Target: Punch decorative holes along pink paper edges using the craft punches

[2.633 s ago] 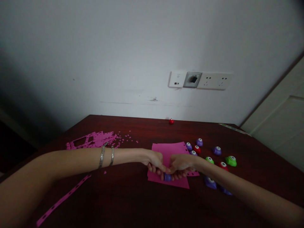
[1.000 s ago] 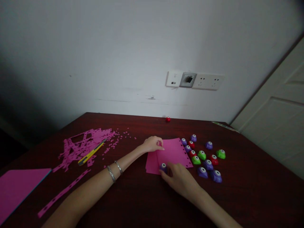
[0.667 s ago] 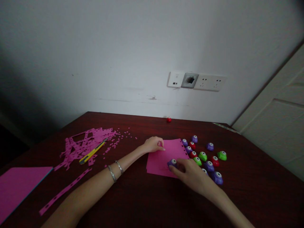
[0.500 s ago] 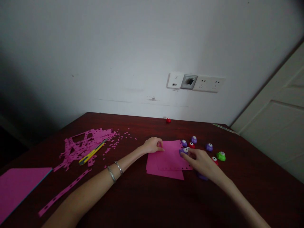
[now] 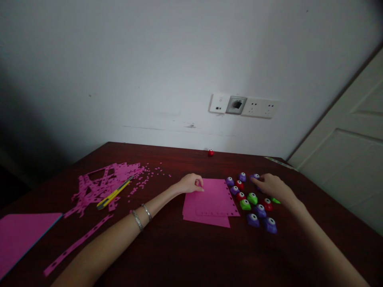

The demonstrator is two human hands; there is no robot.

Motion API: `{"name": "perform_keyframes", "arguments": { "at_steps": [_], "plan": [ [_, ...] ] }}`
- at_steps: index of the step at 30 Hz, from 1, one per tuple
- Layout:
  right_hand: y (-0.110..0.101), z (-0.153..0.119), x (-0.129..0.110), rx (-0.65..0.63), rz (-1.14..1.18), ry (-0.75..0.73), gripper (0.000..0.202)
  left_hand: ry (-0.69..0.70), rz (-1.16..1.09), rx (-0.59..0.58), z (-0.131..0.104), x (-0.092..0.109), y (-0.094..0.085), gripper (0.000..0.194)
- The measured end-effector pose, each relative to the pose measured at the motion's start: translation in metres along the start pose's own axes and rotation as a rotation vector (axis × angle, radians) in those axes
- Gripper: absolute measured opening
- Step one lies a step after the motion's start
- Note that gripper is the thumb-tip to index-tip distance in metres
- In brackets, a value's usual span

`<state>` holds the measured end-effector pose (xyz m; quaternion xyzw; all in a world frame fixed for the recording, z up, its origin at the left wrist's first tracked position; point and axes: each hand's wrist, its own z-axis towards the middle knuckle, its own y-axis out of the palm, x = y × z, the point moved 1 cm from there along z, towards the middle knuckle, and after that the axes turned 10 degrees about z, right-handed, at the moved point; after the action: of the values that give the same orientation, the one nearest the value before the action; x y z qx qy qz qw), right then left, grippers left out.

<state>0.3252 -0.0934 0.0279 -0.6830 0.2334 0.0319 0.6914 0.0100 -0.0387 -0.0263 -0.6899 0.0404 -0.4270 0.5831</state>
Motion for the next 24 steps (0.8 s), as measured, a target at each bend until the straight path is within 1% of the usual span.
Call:
{"name": "perform_keyframes", "arguments": {
  "at_steps": [6, 12, 16, 21, 24],
  "plan": [
    [0.009, 0.008, 0.004, -0.125, -0.04, 0.011, 0.039, 0.009, -0.026, -0.013, -0.001, 0.001, -0.002, 0.023],
    [0.021, 0.016, 0.008, -0.158, -0.073, 0.016, 0.038, 0.026, -0.039, -0.017, -0.001, -0.001, -0.002, 0.022],
    [0.025, 0.018, 0.009, -0.172, -0.085, 0.023, 0.039, 0.048, -0.068, -0.023, 0.0, -0.003, -0.001, 0.022],
    [0.02, 0.011, 0.008, -0.167, -0.105, 0.019, 0.046, 0.045, -0.076, -0.025, 0.0, -0.004, -0.001, 0.022],
    [0.01, 0.0, -0.002, -0.069, -0.18, 0.014, 0.046, 0.041, -0.076, -0.023, 0.0, -0.004, -0.001, 0.022]
  ]
}}
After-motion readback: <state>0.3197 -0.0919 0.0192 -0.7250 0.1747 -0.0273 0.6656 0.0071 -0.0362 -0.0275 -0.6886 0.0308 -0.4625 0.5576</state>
